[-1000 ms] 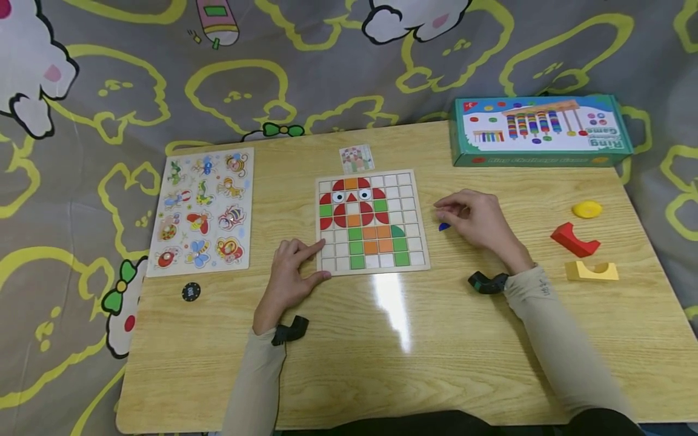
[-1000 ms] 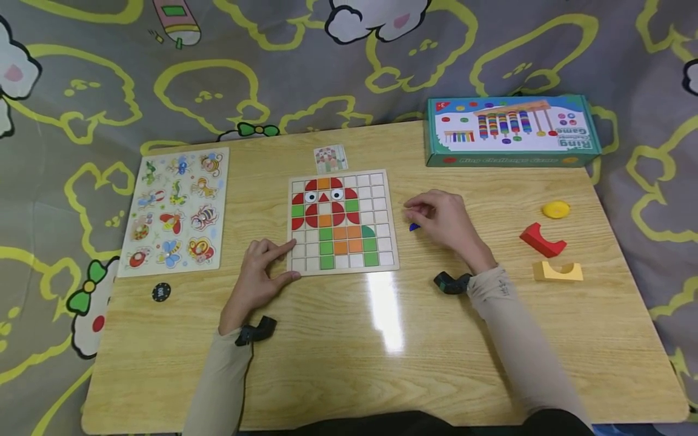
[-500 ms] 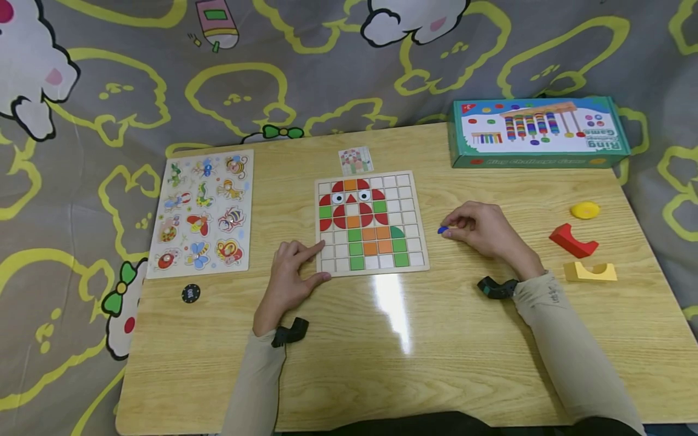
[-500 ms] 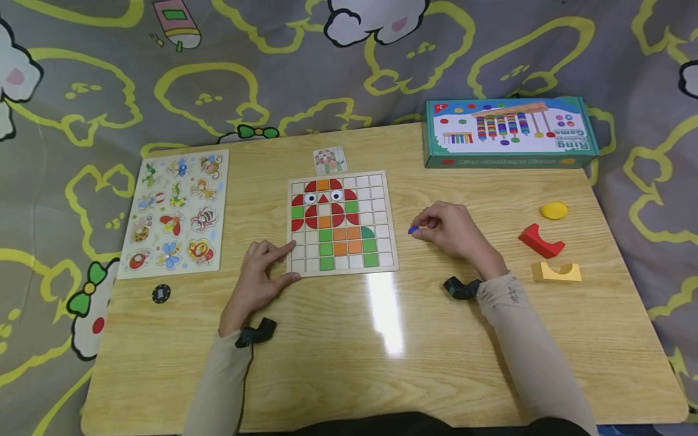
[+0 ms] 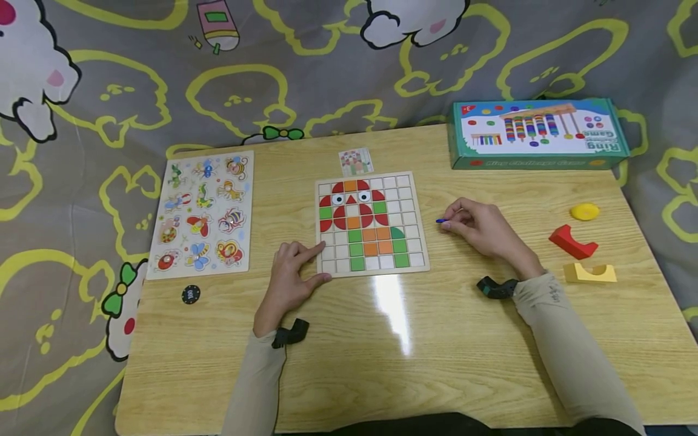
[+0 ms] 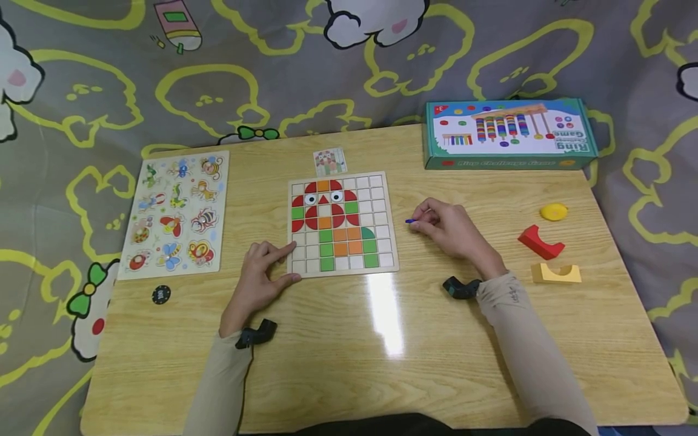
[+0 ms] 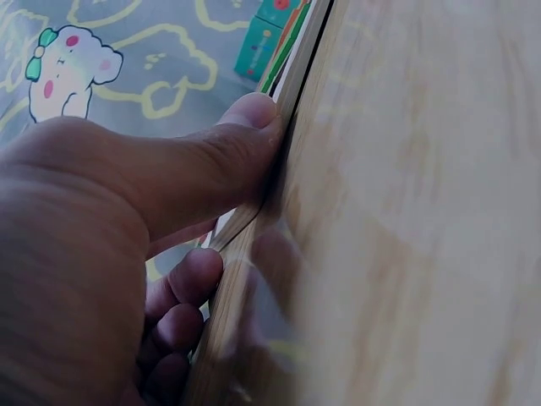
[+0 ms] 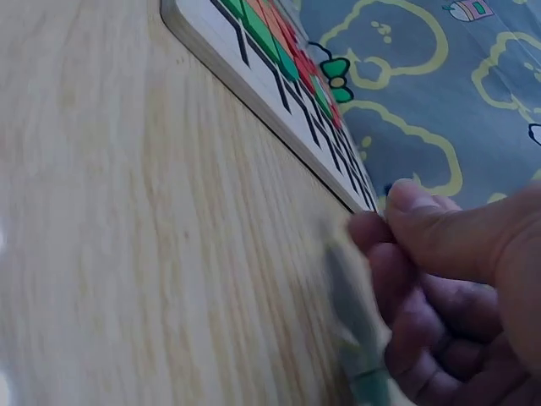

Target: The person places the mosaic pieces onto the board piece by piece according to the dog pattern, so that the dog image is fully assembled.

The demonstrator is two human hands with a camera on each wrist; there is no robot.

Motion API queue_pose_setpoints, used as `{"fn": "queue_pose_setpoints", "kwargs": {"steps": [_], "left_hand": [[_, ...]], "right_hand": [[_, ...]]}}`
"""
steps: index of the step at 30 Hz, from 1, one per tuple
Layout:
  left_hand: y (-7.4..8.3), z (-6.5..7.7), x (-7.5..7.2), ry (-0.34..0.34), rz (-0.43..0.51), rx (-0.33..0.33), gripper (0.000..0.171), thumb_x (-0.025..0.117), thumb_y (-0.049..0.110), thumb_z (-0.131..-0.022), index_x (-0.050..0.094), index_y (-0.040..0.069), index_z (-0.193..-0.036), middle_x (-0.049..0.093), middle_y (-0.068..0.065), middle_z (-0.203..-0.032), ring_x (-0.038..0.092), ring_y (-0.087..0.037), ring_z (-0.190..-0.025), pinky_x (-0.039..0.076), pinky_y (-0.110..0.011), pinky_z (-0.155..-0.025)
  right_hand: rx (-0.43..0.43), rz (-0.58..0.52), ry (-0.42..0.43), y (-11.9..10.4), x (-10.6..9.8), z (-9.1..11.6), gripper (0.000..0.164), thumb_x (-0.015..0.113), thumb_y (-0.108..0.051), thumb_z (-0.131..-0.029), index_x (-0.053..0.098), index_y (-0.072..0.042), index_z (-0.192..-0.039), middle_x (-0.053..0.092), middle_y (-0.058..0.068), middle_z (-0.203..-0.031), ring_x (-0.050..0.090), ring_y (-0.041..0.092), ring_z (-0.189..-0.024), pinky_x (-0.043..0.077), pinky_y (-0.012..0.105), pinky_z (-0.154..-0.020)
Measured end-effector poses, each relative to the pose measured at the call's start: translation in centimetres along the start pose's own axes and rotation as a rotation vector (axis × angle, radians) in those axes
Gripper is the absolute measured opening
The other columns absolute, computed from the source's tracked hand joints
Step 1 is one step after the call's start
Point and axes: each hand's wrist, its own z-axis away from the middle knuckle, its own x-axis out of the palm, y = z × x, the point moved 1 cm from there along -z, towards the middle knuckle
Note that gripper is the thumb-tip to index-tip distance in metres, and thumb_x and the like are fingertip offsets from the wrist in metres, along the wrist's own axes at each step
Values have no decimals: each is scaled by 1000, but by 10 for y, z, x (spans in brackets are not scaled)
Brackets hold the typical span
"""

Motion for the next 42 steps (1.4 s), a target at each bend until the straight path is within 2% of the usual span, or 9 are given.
{"fn": "queue_pose_setpoints", "kwargs": {"steps": [4,7,14,18,23,31,42], "left_hand": [[-1,0,1,-1,2,-4,65,86,36,-75,64,22,-134,50,-1,-93,34,-18,-87,25,-34,-79],[0,0,1,-2,4,-4,65,86,36,-75,63,23,-135,50,0,-93,33,-18,-86,25,-33,-78],[3,-1,-1,3,-4,6,65,87,35,-75,64,21,-134,51,-1,-93,34,-19,-85,25,-33,-78],[3,-1,-1,0,-5,2,65,86,35,-75,64,21,-134,51,-2,-93,34,-19,-86,25,-34,-78],[2,-1,0,-1,-1,2,64,86,35,-75,64,21,-134,51,-2,-93,34,-19,-86,25,-34,-78],[0,-1,0,4,-5,11,65,86,35,-75,64,21,-134,51,-1,-93,33,-18,-85,24,-33,-78],[1,0,0,2,-9,6,65,86,35,-75,63,21,-135,50,-1,-93,33,-19,-85,24,-34,-78]], "right_hand": [[34,-67,48,-3,5,-3,13,74,-29,-89,72,-18,-95,73,-3,-87,69,14,-74,49,15,-66],[58,-110,50,-4,9,-6,16,74,-33,-88,74,-18,-95,73,-1,-88,68,13,-75,50,16,-66],[23,-168,20,-9,17,-14,17,77,-28,-86,75,-15,-98,74,1,-87,70,14,-76,51,18,-66],[7,-154,-17,-13,22,-18,12,77,-29,-86,77,-19,-93,72,-3,-84,65,14,-72,49,21,-63],[-48,-116,-66,-18,27,-22,7,77,-26,-86,77,-23,-93,70,-7,-84,58,14,-69,45,24,-61],[-110,-72,-97,-21,32,-25,7,77,-21,-87,78,-21,-93,70,-6,-88,53,13,-69,41,25,-60],[-113,-62,-105,-22,33,-24,8,76,-20,-88,78,-21,-95,70,-9,-90,53,13,-69,41,25,-59]]}}
